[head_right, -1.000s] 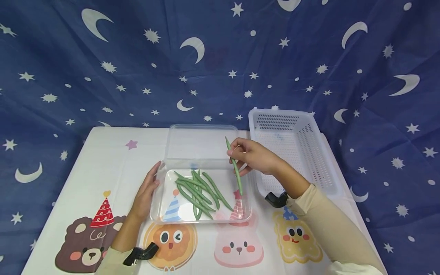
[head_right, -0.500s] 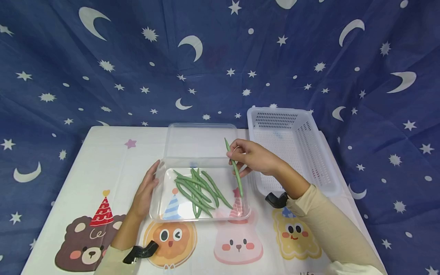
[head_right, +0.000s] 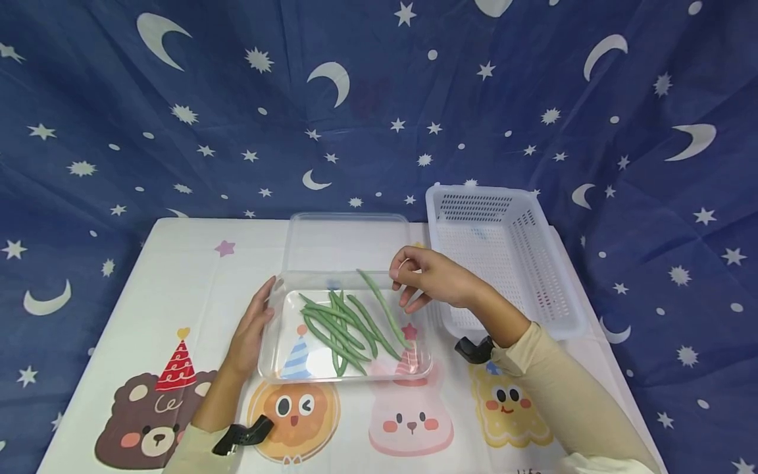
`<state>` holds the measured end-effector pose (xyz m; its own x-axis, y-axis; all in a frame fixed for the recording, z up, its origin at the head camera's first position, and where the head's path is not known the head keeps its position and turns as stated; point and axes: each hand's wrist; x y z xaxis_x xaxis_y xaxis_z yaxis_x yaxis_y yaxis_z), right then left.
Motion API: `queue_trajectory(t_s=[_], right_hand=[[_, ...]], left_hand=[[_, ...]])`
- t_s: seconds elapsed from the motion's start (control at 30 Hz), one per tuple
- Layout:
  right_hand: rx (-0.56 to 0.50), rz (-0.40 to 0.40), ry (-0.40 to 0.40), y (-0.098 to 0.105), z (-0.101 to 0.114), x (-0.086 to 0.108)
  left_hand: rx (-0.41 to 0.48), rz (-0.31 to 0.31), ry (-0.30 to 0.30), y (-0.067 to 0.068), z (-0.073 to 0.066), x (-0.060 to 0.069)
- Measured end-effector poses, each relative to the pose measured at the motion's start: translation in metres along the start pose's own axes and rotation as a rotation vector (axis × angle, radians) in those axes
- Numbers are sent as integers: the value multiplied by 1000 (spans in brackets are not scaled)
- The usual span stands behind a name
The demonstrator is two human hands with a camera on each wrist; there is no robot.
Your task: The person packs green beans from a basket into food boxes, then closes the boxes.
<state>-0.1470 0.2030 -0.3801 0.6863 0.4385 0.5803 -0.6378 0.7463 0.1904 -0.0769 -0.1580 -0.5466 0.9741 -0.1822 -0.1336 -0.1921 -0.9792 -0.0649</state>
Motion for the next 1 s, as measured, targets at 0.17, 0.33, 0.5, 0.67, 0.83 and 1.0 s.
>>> queue_trajectory(t_s=[0.17,0.33,0.5,0.67,0.83,1.0], right_hand=[[3,-2,9,1,0,0],[-3,-4,8,1,0,1],[-11,-6,3,-2,1,4],[-8,-35,12,-3,0,7],[-21,-78,13,-2,-5,9],[-27,-111,6,1,-14,9]], left_hand=[[-10,2,-8,1,2,-2],[-31,-3,-6,1,2,0],[-22,-2,-3,0,1,1],[-28,-9,-4,0,0,0],[-22,-10,2,0,0,-1],[-1,-1,6,0,0,-1]])
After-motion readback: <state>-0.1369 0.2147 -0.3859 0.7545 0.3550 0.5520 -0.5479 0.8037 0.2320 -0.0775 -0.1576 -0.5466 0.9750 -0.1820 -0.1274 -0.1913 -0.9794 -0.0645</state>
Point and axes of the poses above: each hand's wrist, its own x-axis away from the middle knuckle, its own y-axis out of the back of the hand, z = x × y, and after that the axes turned 10 degrees about -y, right-handed
